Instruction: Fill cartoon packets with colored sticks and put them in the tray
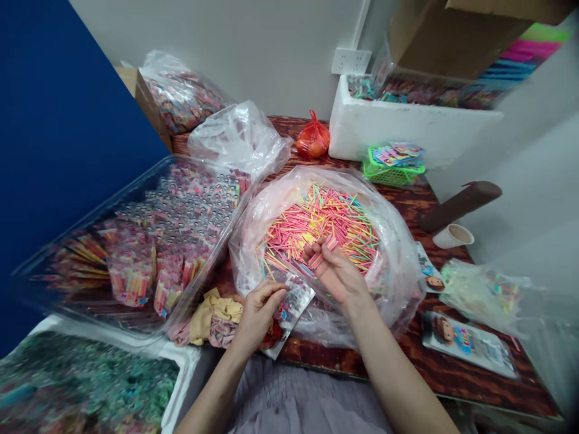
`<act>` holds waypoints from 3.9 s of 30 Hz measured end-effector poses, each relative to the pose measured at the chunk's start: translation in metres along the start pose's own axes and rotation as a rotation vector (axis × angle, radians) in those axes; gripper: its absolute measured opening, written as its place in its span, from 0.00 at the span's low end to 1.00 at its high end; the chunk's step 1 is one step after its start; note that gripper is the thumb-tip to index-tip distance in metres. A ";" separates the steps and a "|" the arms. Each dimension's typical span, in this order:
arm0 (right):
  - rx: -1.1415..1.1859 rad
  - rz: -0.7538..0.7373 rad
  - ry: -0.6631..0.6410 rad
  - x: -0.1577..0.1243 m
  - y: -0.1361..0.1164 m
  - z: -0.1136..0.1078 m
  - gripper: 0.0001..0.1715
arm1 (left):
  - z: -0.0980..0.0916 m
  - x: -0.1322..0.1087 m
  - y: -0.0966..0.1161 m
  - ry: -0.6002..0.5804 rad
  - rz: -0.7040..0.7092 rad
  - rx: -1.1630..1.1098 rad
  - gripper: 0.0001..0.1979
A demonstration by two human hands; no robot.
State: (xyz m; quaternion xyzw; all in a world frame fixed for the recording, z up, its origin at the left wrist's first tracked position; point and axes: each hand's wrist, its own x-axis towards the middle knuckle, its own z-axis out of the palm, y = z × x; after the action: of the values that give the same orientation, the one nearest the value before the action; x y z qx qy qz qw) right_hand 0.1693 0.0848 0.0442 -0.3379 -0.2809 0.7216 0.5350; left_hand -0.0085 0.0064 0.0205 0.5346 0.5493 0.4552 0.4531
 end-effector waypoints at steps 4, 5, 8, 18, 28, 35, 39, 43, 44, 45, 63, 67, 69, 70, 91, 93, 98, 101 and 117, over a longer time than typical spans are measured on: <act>-0.079 0.016 -0.066 -0.007 0.005 0.014 0.07 | 0.002 -0.002 -0.006 0.006 -0.039 -0.044 0.10; -0.110 0.022 -0.080 -0.009 0.007 0.016 0.08 | 0.002 -0.003 -0.008 0.009 -0.048 -0.059 0.10; -0.143 0.037 -0.092 -0.019 0.013 0.021 0.10 | 0.004 -0.005 -0.012 0.028 -0.064 -0.095 0.10; -0.554 0.051 -0.125 -0.046 0.009 0.031 0.22 | 0.004 -0.009 -0.009 0.094 -0.008 -0.204 0.06; -1.168 -0.424 -0.249 -0.059 0.000 0.072 0.11 | -0.014 -0.023 0.023 0.202 -0.082 -0.419 0.06; -1.269 -0.406 -0.541 -0.052 -0.005 0.124 0.08 | -0.060 -0.050 0.057 0.365 0.046 -0.260 0.05; -1.083 -0.543 -0.540 -0.029 -0.002 0.172 0.09 | -0.118 -0.067 0.074 0.763 0.186 -0.091 0.09; -1.115 -0.729 -0.557 -0.004 0.039 0.218 0.09 | -0.163 -0.081 0.072 1.079 0.225 0.173 0.11; -1.207 -0.724 -0.589 0.001 0.052 0.227 0.10 | -0.169 -0.084 0.068 1.053 0.206 0.287 0.11; -1.320 -0.709 -0.637 0.005 0.065 0.233 0.12 | -0.173 -0.085 0.065 0.988 0.189 0.417 0.10; -1.761 -0.821 -0.802 0.006 0.096 0.231 0.15 | -0.216 -0.044 0.034 -0.139 0.029 1.184 0.22; -1.434 -0.792 -0.552 -0.021 0.074 0.171 0.14 | -0.214 -0.058 0.034 0.108 0.137 1.266 0.17; -1.316 -0.709 -0.350 -0.033 0.063 0.120 0.13 | -0.195 -0.072 0.037 0.350 0.257 1.214 0.15; -1.292 -0.669 -0.246 -0.038 0.058 0.092 0.12 | -0.180 -0.079 0.039 0.440 0.313 1.131 0.14; -1.157 -0.186 0.162 -0.088 0.073 -0.051 0.21 | -0.003 -0.006 -0.006 -0.301 -0.247 0.622 0.12; -1.184 -0.226 0.125 -0.098 0.072 -0.052 0.24 | -0.015 -0.011 -0.003 -0.312 -0.226 0.552 0.07; -1.588 -0.442 -0.067 -0.129 0.070 -0.066 0.38 | -0.064 -0.033 0.005 -0.065 -0.278 0.055 0.13; -1.793 -0.488 -0.114 -0.138 0.069 -0.077 0.37 | -0.073 -0.028 0.000 0.196 -0.377 -0.284 0.23; -1.789 -0.727 -0.076 -0.107 0.001 -0.060 0.16 | -0.059 0.040 0.043 0.283 -0.533 -0.747 0.05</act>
State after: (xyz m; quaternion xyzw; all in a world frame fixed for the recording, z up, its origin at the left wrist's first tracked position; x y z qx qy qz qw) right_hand 0.2375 -0.0154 0.0263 -0.4892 -0.8312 0.0415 0.2607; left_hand -0.0597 0.0463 0.0727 0.1087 0.5222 0.5578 0.6359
